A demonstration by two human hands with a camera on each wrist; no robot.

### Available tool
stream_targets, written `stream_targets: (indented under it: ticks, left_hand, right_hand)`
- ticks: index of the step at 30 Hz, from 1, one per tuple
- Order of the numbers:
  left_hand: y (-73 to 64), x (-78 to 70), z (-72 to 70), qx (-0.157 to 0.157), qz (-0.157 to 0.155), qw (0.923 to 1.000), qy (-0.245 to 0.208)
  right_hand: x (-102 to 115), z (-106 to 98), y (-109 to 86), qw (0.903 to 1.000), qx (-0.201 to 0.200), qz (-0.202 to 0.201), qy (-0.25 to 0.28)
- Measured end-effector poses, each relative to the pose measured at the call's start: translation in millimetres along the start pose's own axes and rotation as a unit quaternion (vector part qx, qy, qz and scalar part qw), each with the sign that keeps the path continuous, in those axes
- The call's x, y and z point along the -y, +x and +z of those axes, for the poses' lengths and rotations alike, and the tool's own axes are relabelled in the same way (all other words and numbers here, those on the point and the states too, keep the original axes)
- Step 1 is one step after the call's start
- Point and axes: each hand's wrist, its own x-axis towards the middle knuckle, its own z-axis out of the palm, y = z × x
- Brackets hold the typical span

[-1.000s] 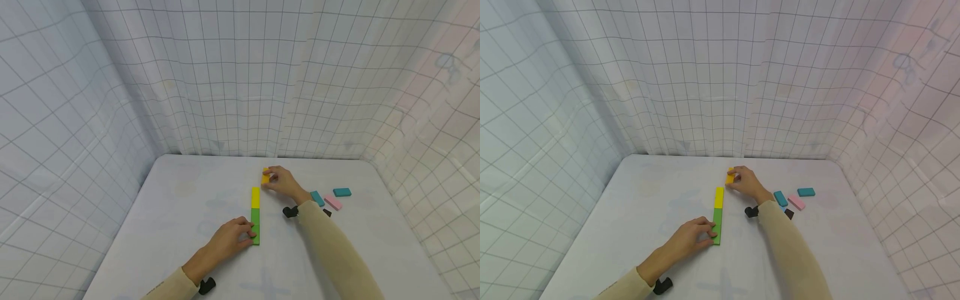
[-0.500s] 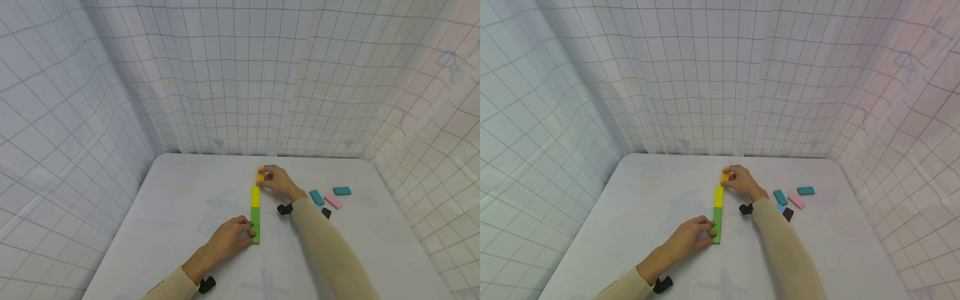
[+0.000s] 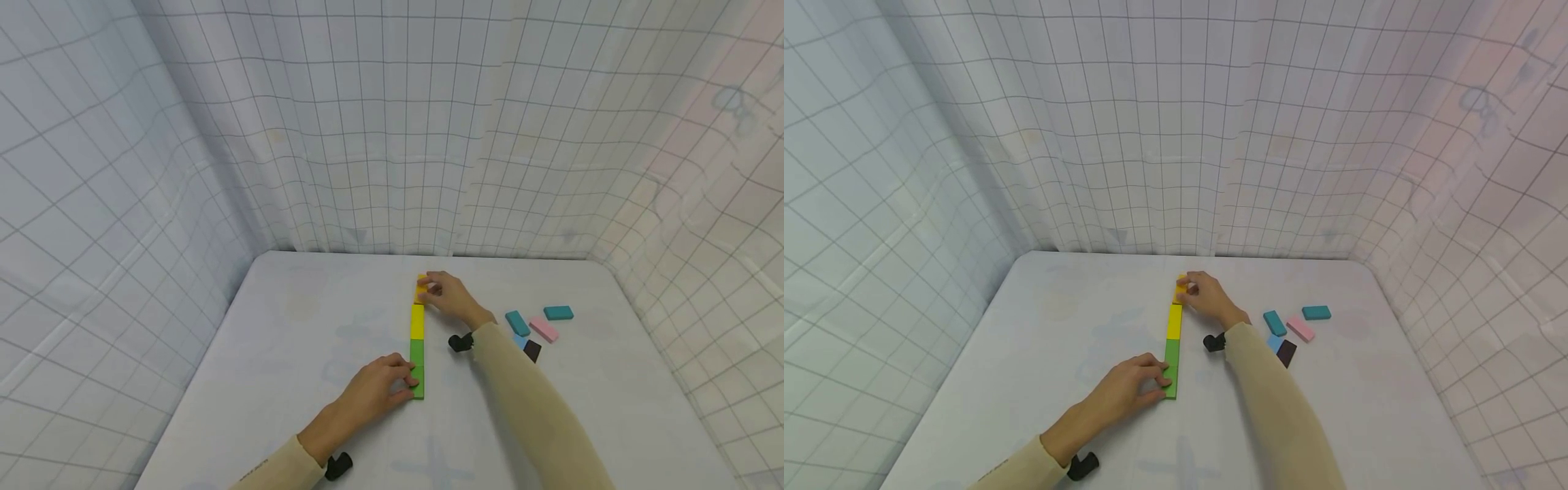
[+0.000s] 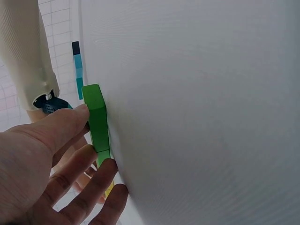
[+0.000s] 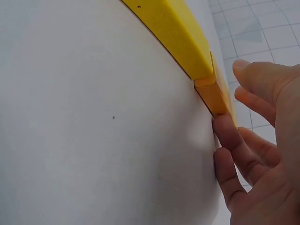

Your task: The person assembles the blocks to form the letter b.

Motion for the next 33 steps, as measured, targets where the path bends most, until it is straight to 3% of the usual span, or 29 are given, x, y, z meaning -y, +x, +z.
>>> stream_targets:
  ticks: [18, 28, 33]
  left_hand:
    - [2.8, -2.1, -0.7, 0.006, -0.011, 0.9999, -0.002]
    - [4.9, -3.0, -1.3, 0.007, -0.009, 0.9999, 0.003]
    - [5.4, -3.6, -1.8, 0.008, -0.010, 0.9999, 0.005]
  right_hand:
    - [-10, 4, 6.8, 0.9996, 0.001, -0.026, -0.013]
    - [2, 1, 1.4, 0.9997, 0.007, -0.019, -0.013]
    - [-8, 3, 6.0, 0.9994, 0.002, -0.034, -0.011]
